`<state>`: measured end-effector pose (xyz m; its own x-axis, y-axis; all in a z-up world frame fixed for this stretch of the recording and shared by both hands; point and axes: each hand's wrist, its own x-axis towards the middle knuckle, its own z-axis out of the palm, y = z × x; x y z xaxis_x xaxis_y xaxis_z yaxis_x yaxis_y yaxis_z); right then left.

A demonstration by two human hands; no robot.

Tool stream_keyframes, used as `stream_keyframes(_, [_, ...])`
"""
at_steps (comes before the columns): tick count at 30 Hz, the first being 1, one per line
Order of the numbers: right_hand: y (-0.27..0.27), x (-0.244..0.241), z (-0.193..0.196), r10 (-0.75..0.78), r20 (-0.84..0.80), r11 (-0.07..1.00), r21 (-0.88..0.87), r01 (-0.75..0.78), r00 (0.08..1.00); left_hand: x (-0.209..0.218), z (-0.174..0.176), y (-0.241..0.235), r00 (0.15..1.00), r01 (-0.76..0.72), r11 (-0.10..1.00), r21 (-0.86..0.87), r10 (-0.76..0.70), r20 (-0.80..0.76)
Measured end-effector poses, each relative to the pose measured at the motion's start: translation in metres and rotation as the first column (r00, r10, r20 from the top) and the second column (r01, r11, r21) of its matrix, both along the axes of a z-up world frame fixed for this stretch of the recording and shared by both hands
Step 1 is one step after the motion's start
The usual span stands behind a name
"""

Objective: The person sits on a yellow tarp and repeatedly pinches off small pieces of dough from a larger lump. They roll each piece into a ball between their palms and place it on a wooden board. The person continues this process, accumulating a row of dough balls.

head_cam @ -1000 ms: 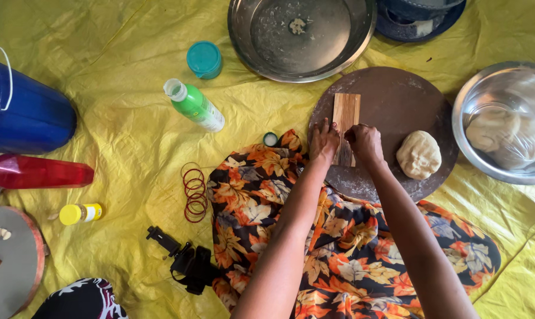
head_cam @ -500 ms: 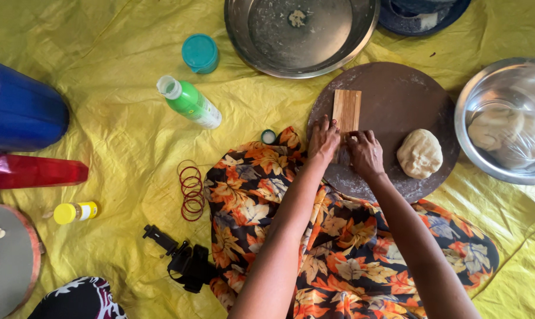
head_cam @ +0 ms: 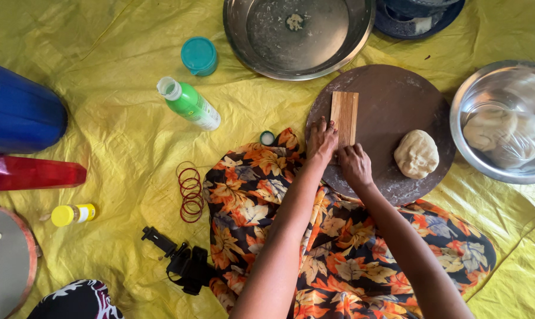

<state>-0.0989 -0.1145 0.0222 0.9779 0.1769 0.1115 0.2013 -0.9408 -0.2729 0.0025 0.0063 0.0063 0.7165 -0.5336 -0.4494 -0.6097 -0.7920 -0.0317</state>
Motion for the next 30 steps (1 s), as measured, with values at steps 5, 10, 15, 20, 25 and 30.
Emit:
stream_keyframes(5, [0.007, -0.014, 0.019, -0.004, -0.191, 0.992, -0.125, -0.020, 0.982, 0.000, -0.005, -0.002, 1.000, -0.018, 1.000, 0.024, 0.017, 0.022])
stream_keyframes(10, [-0.002, 0.023, 0.036, -0.102, -0.315, 0.995, -0.051, 0.090, 0.944, -0.001, 0.010, 0.001, 1.000, 0.012, 0.999, 0.030, -0.012, -0.009])
stream_keyframes(15, [-0.024, 0.068, 0.034, -0.099, -0.080, 0.984, 0.142, 0.110, 0.992, 0.000, 0.036, 0.005, 0.993, -0.008, 1.000, 0.027, 0.011, -0.114])
stream_keyframes(20, [-0.022, 0.074, 0.004, -0.139, -0.071, 0.985, 0.089, 0.145, 0.988, 0.002, 0.033, 0.005, 0.995, -0.049, 0.998, -0.040, 0.045, -0.091])
stream_keyframes(25, [-0.021, 0.053, -0.013, -0.146, -0.178, 0.988, 0.022, 0.152, 0.973, 0.003, -0.001, 0.012, 0.998, 0.029, 0.995, -0.094, -0.024, 0.058])
stream_keyframes(30, [-0.016, 0.019, 0.000, -0.124, -0.337, 0.992, -0.051, 0.113, 0.933, 0.003, -0.005, 0.015, 0.980, 0.087, 0.993, -0.076, -0.072, 0.185])
